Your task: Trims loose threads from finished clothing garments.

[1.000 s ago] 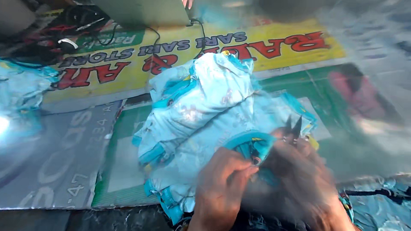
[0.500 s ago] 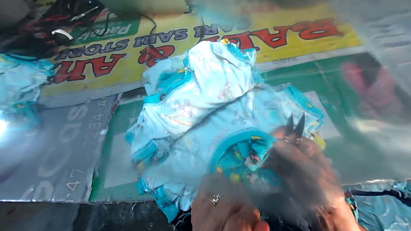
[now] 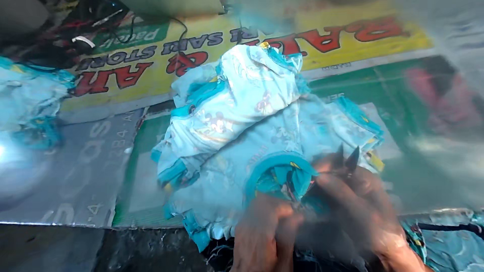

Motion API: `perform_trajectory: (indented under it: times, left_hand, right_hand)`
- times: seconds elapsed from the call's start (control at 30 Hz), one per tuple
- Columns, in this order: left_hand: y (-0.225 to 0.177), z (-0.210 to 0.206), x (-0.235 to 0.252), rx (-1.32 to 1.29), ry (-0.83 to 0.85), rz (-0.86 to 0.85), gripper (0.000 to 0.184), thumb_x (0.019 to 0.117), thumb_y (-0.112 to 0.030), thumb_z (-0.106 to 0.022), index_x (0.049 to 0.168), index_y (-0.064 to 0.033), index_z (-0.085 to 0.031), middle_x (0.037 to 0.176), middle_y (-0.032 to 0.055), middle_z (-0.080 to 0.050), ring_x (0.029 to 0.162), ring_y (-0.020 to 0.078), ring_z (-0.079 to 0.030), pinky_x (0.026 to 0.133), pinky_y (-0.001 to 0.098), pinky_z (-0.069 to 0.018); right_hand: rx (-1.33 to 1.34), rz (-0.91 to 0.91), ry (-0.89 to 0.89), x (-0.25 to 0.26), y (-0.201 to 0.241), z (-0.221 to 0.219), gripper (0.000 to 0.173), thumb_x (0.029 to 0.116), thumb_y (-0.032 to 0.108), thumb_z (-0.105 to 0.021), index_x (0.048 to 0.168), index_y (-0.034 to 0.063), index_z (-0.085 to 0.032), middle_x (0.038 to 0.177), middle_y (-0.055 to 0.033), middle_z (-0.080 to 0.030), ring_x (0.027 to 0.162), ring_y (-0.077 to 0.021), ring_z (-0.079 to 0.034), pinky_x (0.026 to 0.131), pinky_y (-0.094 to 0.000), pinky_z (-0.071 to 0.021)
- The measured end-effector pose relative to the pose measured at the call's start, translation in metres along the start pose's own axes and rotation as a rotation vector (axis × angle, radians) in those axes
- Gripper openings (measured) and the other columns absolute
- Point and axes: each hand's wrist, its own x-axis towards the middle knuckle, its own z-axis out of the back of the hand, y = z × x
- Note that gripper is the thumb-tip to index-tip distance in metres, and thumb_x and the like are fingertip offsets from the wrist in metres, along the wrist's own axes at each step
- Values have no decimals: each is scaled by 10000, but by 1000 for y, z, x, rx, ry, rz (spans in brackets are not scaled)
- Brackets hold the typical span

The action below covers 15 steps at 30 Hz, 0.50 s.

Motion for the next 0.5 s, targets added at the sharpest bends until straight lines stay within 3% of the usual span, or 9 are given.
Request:
perform_trajectory:
  times: [0.1,0.2,0.3,0.4,0.5]
  left_hand:
    - [-4,5,-11,-107,36,44,229,1071,-292,-517,984,-85,-560,904,20,-599,831,13,-605,756,132,-511]
    - [-6,8,-19,-152,27,52,209,1069,-277,-526,976,-92,-561,912,13,-594,850,16,-605,774,140,-515]
    - [-7,7,-23,-179,-3,68,211,1069,-284,-526,979,-96,-563,918,4,-596,847,5,-608,767,134,-521]
    - [-6,5,-25,-221,-50,75,210,1063,-291,-540,982,-102,-582,914,-5,-606,820,0,-621,726,133,-539]
    - [-5,2,-25,-247,-79,65,200,1056,-291,-557,979,-111,-598,905,-19,-616,822,-2,-625,725,134,-537]
  right_hand:
    - [-343,138,97,-3,4,9,224,1091,193,-484,1062,65,-666,995,59,-735,911,27,-688,811,-152,-586]
    - [-647,223,158,-12,8,20,303,1096,287,-488,1140,31,-643,950,-5,-693,838,43,-638,746,-115,-537]
    - [-910,287,251,-23,14,25,459,1072,473,-476,1262,70,-585,994,-56,-681,854,-30,-638,735,-165,-520]
    - [-1058,397,270,-29,16,24,330,1073,418,-499,1213,148,-624,938,-58,-654,828,-141,-626,684,-268,-487]
    - [-1126,482,217,-30,14,20,237,1056,343,-558,1197,177,-650,939,-42,-681,825,-156,-623,685,-287,-465]
